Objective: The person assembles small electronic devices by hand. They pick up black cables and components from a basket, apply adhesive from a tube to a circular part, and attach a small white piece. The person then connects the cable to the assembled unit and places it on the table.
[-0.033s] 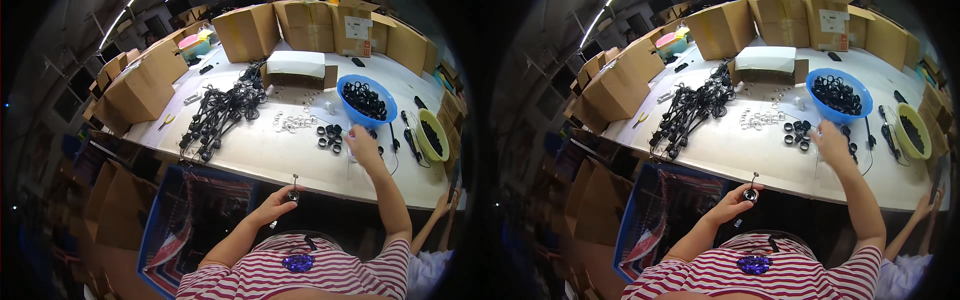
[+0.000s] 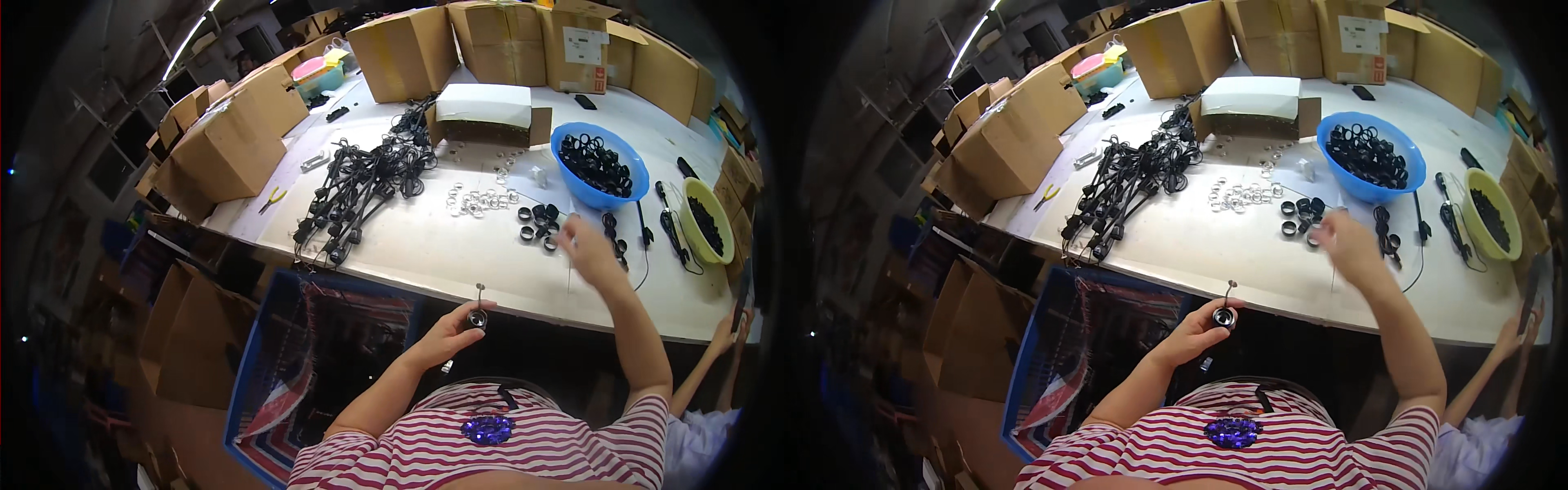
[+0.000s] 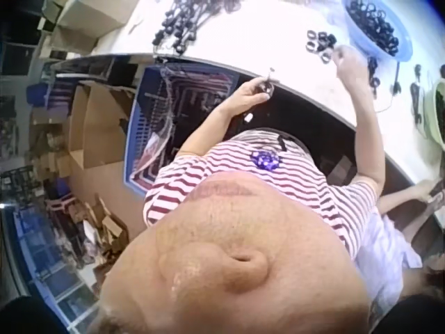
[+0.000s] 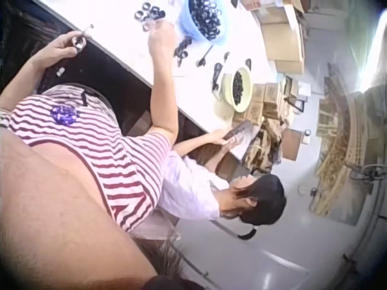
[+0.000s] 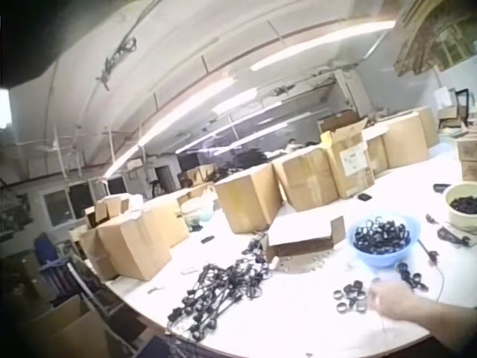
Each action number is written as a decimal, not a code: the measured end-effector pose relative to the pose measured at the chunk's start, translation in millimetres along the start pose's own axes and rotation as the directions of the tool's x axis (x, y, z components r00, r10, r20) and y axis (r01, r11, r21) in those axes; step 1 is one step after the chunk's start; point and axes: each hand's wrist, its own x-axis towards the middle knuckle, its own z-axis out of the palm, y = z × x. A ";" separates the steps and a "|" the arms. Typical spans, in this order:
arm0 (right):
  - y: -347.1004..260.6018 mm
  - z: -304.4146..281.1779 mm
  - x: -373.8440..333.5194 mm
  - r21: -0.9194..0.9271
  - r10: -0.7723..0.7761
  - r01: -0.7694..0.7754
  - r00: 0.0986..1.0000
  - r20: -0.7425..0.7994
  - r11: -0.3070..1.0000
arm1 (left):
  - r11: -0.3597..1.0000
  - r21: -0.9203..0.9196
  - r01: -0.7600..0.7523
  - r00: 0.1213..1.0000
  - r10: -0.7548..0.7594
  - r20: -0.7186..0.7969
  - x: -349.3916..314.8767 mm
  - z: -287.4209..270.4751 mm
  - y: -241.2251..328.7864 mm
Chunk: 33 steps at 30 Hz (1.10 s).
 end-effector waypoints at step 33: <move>28.1 194.2 -149.6 0.597 -0.156 -0.438 0.704 0.693 0.672 | 0.951 -0.111 -0.289 0.944 0.264 -0.198 25.3 42.8 -4.3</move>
